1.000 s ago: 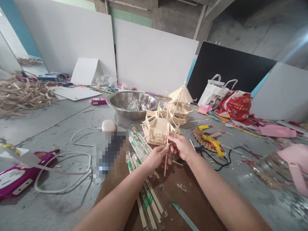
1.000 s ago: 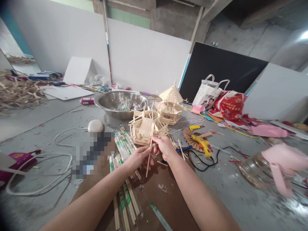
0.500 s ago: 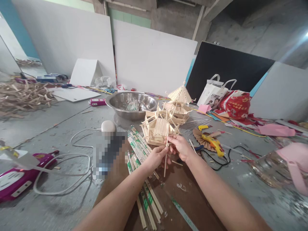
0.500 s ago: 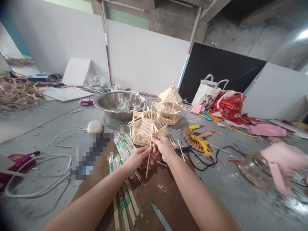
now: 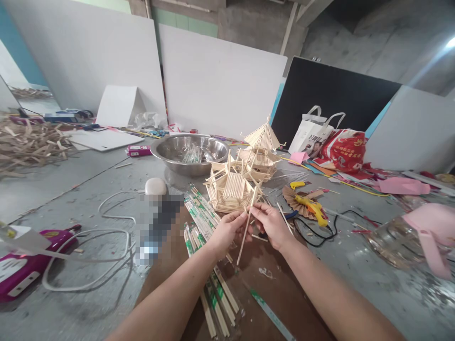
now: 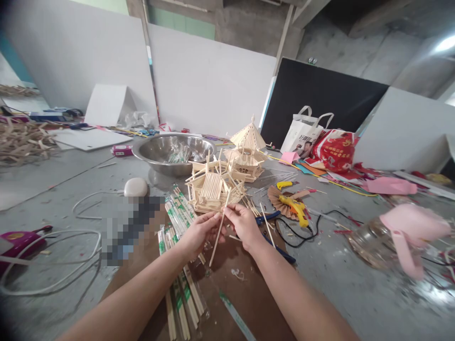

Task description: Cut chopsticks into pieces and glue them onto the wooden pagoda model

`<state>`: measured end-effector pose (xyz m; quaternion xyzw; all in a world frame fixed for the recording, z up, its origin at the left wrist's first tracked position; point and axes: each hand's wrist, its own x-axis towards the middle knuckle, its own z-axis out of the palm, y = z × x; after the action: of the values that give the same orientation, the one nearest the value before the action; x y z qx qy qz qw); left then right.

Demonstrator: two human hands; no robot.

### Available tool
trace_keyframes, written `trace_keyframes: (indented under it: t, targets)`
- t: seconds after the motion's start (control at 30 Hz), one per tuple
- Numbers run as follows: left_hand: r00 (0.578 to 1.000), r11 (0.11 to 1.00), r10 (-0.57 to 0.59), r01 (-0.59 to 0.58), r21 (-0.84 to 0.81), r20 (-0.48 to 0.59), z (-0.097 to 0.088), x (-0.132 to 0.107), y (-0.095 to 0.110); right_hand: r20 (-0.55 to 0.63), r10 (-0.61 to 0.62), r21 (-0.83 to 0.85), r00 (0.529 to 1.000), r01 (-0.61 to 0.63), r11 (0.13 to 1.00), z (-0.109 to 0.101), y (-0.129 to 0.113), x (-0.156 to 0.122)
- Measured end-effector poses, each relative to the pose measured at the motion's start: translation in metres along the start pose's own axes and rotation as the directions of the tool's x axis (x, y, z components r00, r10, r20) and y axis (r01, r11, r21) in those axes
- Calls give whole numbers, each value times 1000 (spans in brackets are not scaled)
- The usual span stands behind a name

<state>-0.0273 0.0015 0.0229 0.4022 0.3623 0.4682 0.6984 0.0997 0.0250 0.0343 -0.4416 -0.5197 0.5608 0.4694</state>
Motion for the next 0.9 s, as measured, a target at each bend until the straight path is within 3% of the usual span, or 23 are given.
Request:
trace_keyframes:
  t: [0.17,0.4,0.67,0.8,0.9]
  targets:
    - [997,999,-21,24,-45,69,6,-1,-2,23,-2,9,1000,2,1000,-5,4,-13]
    - [995,997,-75,74,12,67,11,-5,-2,46,6,12,999,-6,1000,-11,4,-23]
    - [985,985,-151,143,96,87,13,-7,-2,112,-16,-114,994,29,993,-19,0,-30]
    - [985,982,-157,148,118,73,11,-7,1,162,29,-234,986,10,972,-40,-3,-28]
    - [992,988,-118,114,105,34,8,-8,7,138,2,-482,990,65,874,-71,-7,-26]
